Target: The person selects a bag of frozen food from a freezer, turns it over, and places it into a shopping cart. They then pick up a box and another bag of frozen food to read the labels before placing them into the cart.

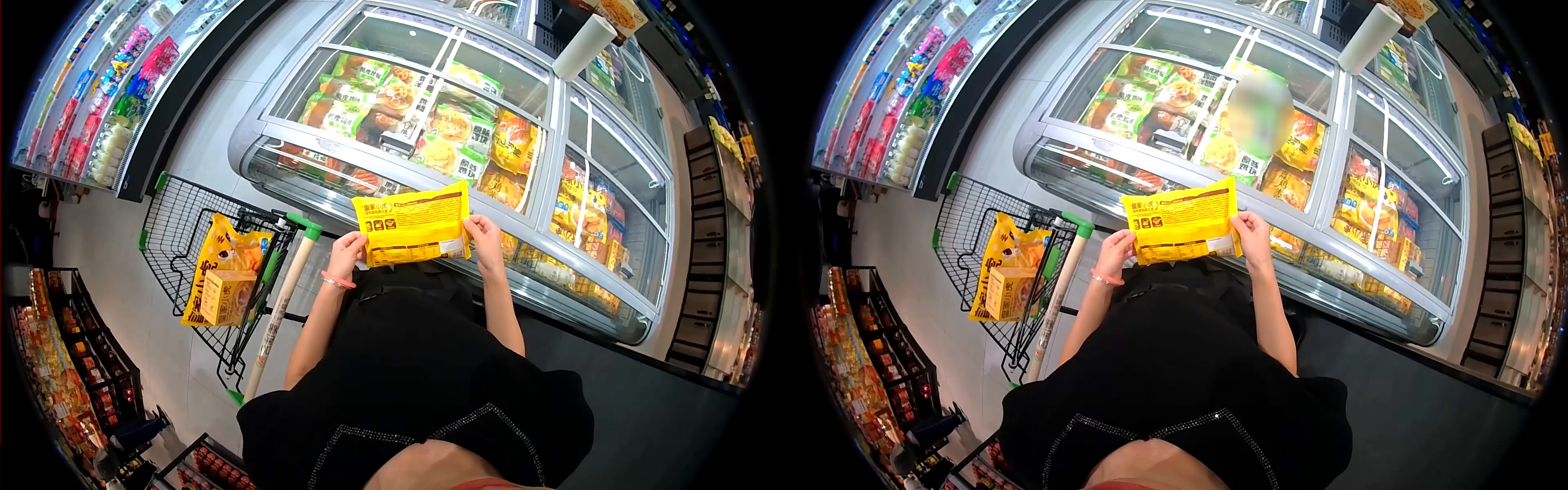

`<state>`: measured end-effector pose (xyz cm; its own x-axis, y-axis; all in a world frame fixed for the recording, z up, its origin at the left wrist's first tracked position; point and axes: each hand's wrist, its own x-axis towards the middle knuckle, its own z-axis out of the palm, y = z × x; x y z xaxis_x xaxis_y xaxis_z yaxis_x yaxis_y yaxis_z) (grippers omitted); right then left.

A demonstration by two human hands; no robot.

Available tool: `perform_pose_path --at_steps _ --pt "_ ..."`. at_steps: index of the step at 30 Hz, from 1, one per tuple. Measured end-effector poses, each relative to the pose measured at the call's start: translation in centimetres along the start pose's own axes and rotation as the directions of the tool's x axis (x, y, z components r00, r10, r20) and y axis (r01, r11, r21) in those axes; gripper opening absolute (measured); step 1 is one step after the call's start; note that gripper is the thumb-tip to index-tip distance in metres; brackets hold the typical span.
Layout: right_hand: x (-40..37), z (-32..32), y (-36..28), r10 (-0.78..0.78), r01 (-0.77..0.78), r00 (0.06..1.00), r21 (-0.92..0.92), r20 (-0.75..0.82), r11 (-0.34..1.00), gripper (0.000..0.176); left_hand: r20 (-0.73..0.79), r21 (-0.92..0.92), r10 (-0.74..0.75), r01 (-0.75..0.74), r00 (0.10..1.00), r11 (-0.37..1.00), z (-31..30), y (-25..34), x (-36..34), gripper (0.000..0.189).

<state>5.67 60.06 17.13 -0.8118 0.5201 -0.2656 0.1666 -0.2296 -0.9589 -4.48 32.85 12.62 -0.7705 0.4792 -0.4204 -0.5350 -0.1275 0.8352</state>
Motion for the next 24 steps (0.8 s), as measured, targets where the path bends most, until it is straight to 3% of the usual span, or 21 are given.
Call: perform_pose_path --at_steps 24 --pt "3.9 -0.1 -0.9 0.031 -0.029 0.998 0.036 -0.062 0.999 0.009 -0.016 -0.007 -0.073 0.072 0.997 0.997 1.3 1.3 6.7 0.013"
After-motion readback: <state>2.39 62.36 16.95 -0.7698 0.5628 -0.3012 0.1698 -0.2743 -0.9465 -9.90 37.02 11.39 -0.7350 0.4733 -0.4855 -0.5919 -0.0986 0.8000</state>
